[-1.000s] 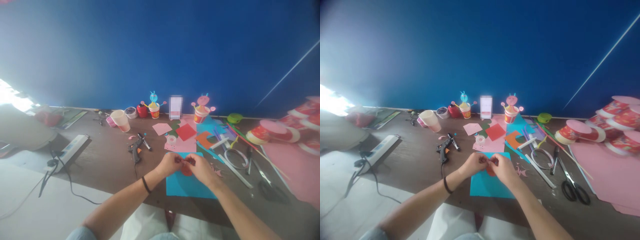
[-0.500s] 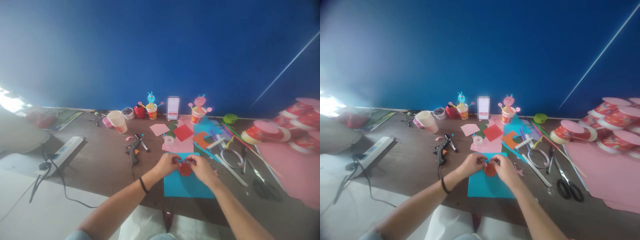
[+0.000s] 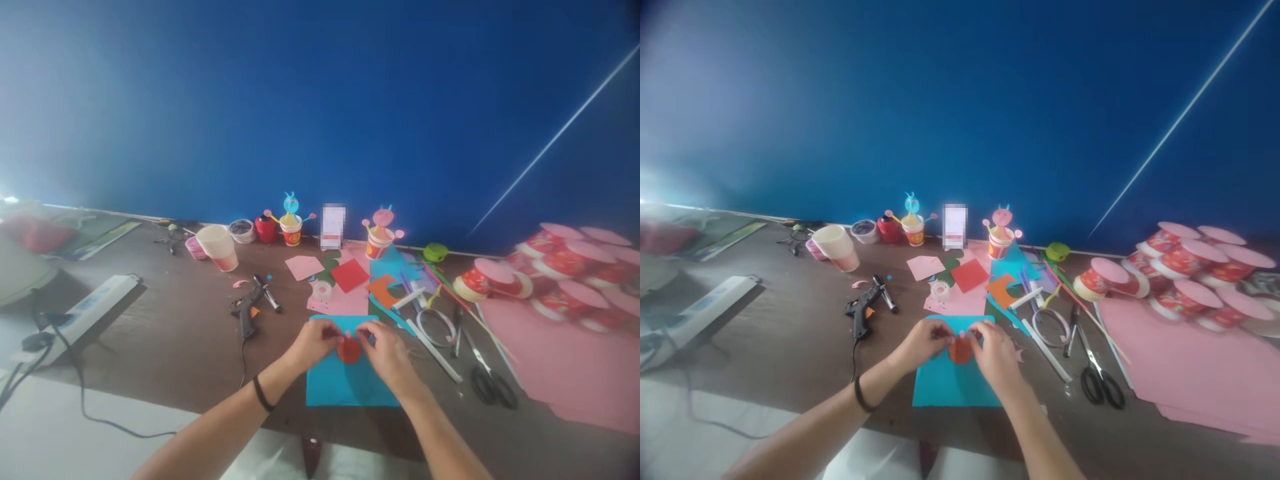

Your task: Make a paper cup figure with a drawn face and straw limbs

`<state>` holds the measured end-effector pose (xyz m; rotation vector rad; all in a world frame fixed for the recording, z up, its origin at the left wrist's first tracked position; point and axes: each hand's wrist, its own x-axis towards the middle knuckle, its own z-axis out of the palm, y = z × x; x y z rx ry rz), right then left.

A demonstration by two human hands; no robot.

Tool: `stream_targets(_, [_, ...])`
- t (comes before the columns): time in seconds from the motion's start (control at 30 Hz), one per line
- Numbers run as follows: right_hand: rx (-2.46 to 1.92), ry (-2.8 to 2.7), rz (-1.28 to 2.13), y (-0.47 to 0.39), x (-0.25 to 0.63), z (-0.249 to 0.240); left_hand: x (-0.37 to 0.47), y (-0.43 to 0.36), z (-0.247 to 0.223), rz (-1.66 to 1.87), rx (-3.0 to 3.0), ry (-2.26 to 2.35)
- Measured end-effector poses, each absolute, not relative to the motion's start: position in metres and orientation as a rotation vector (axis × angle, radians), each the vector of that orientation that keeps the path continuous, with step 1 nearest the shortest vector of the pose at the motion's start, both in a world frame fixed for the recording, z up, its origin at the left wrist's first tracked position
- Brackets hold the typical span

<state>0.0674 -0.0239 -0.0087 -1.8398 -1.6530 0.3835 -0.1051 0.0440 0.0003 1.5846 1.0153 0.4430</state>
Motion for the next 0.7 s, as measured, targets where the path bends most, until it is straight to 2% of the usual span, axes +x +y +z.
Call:
stream_targets(0.23, [-1.949,-1.374,0.327,-0.056,0.112,-0.010,-0.111,0.034,0.006,0.513,1.371,1.000])
stream_targets(0.43, [-2.099,-1.128,0.140,-0.074,0.175,-0.010,-0.120,0.026,0.017,0.537,1.126,0.965])
stream_targets(0.7, [-2.173,-1.411,0.015,-0.013,0.197,-0.001,-0.123,0.013,0.025,0.500,1.028,0.976])
